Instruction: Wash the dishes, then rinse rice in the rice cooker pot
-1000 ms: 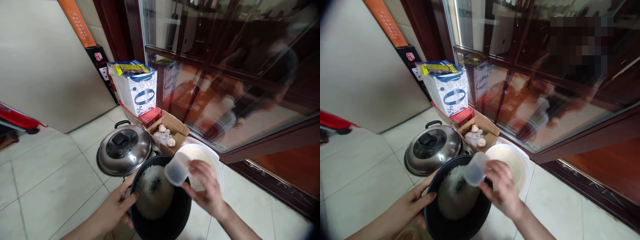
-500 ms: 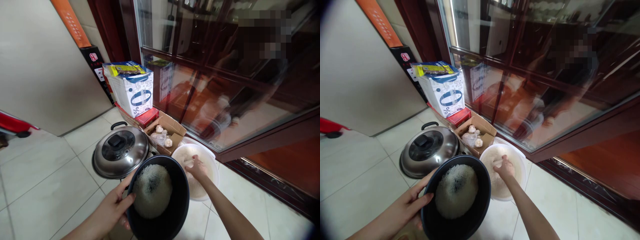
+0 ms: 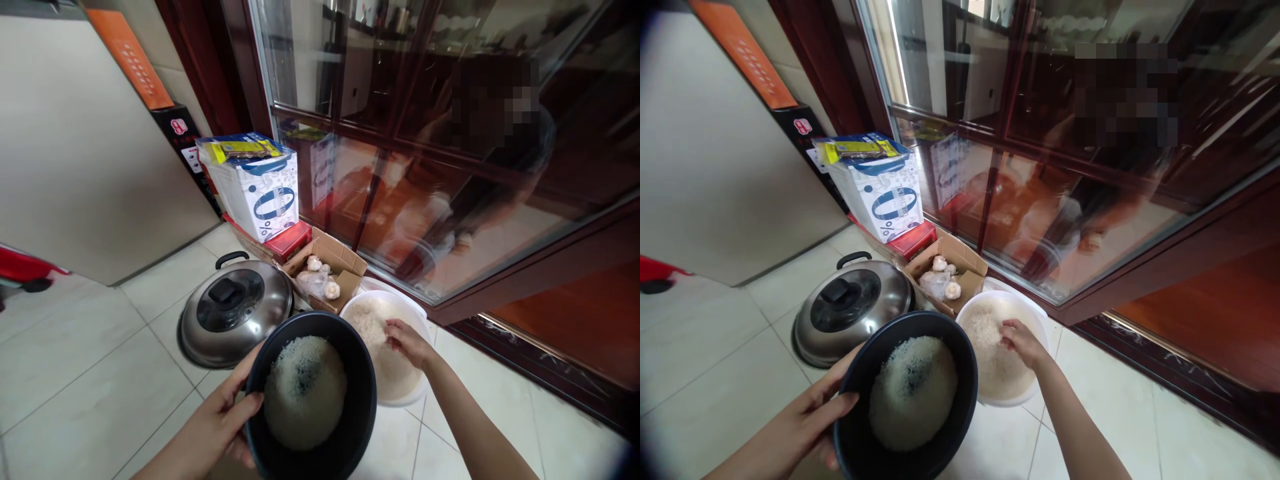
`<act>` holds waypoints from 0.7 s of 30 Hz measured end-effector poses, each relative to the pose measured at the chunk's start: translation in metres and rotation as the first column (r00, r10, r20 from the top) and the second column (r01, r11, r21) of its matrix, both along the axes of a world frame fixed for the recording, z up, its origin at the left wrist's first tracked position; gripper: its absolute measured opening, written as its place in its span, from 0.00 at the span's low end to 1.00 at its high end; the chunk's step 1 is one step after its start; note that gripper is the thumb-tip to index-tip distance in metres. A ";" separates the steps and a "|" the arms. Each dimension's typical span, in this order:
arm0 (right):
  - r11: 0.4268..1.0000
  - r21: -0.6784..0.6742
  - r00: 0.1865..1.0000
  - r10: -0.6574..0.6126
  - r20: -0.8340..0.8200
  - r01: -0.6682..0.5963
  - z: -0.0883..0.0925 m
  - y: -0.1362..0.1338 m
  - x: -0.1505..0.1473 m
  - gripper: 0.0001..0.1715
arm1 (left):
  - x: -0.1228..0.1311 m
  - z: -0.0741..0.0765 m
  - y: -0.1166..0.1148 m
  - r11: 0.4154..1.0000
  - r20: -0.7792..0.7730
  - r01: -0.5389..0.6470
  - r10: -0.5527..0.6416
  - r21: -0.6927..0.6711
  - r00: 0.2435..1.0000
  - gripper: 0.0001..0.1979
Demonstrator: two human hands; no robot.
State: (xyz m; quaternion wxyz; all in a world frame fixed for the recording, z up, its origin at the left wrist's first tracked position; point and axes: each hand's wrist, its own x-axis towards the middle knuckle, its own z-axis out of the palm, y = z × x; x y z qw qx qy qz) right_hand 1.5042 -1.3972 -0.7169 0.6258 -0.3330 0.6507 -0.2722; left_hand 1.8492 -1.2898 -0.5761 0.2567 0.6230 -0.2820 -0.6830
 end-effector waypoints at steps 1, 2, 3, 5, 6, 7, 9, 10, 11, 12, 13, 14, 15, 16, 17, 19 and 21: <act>0.999 0.007 0.996 -0.038 0.078 0.037 0.002 0.001 -0.002 0.20 | -0.001 0.001 0.000 1.000 -0.005 -0.005 0.005 -0.007 1.000 0.50; 0.997 0.011 0.988 -0.075 0.136 0.074 0.004 0.002 -0.004 0.20 | -0.001 0.003 0.000 1.000 -0.012 -0.008 0.008 -0.010 1.000 0.50; 0.994 0.012 0.979 -0.105 0.173 0.105 0.007 0.003 -0.007 0.21 | -0.002 0.004 0.000 1.000 -0.018 -0.014 0.013 -0.013 1.000 0.50; 0.990 0.002 0.969 -0.141 0.204 0.143 0.016 0.005 -0.014 0.22 | -0.004 0.004 0.000 0.999 -0.021 -0.037 0.036 -0.014 0.999 0.49; 0.988 -0.007 0.966 -0.151 0.209 0.156 0.022 0.006 -0.017 0.22 | -0.004 0.004 0.000 0.998 -0.018 -0.053 0.052 -0.015 0.998 0.48; 0.985 -0.022 0.965 -0.161 0.208 0.169 0.030 0.007 -0.019 0.23 | -0.005 0.004 0.000 0.998 -0.014 -0.066 0.066 -0.020 0.998 0.47; 0.979 -0.075 0.966 -0.171 0.195 0.189 0.050 0.008 -0.021 0.24 | -0.004 0.001 0.000 0.998 -0.017 -0.064 0.063 -0.028 0.998 0.46; 0.974 -0.117 0.968 -0.174 0.179 0.196 0.062 0.010 -0.019 0.25 | -0.004 0.000 -0.001 0.998 -0.023 -0.051 0.050 -0.029 0.998 0.47; 0.966 -0.166 0.973 -0.172 0.154 0.197 0.073 0.011 -0.016 0.26 | -0.003 -0.002 -0.001 0.999 -0.030 -0.035 0.034 -0.029 0.999 0.47; 0.957 -0.223 0.980 -0.159 0.123 0.184 0.084 0.014 -0.010 0.27 | -0.002 -0.004 -0.001 0.999 -0.036 -0.021 0.020 -0.029 0.999 0.48; 0.947 -0.283 0.987 -0.133 0.092 0.154 0.094 0.017 -0.002 0.29 | -0.001 -0.005 -0.001 0.999 -0.039 -0.013 0.012 -0.029 0.999 0.48; 0.930 -0.350 0.994 -0.094 0.059 0.109 0.101 0.022 0.008 0.30 | 0.000 -0.006 -0.002 0.999 -0.043 -0.014 0.013 -0.032 0.999 0.48; 0.901 -0.430 0.999 -0.053 0.012 0.053 0.107 0.027 0.020 0.31 | 0.000 -0.006 -0.002 0.999 -0.045 -0.022 0.020 -0.035 0.999 0.48; 0.855 -0.518 0.998 -0.019 -0.060 -0.015 0.109 0.033 0.033 0.31 | 0.000 -0.006 -0.001 0.999 -0.050 -0.029 0.027 -0.035 0.998 0.47; 0.788 -0.608 0.987 -0.002 -0.158 -0.096 0.110 0.039 0.046 0.31 | 0.001 -0.005 -0.001 0.999 -0.057 -0.035 0.033 -0.032 0.998 0.47; 0.590 -0.748 0.919 -0.028 -0.394 -0.303 0.106 0.051 0.072 0.30 | 0.001 -0.003 -0.001 0.999 -0.069 -0.041 0.039 -0.030 0.997 0.46; 0.347 -0.770 0.807 -0.057 -0.588 -0.536 0.103 0.061 0.091 0.29 | 0.001 -0.001 -0.001 0.999 -0.076 -0.037 0.035 -0.029 0.996 0.46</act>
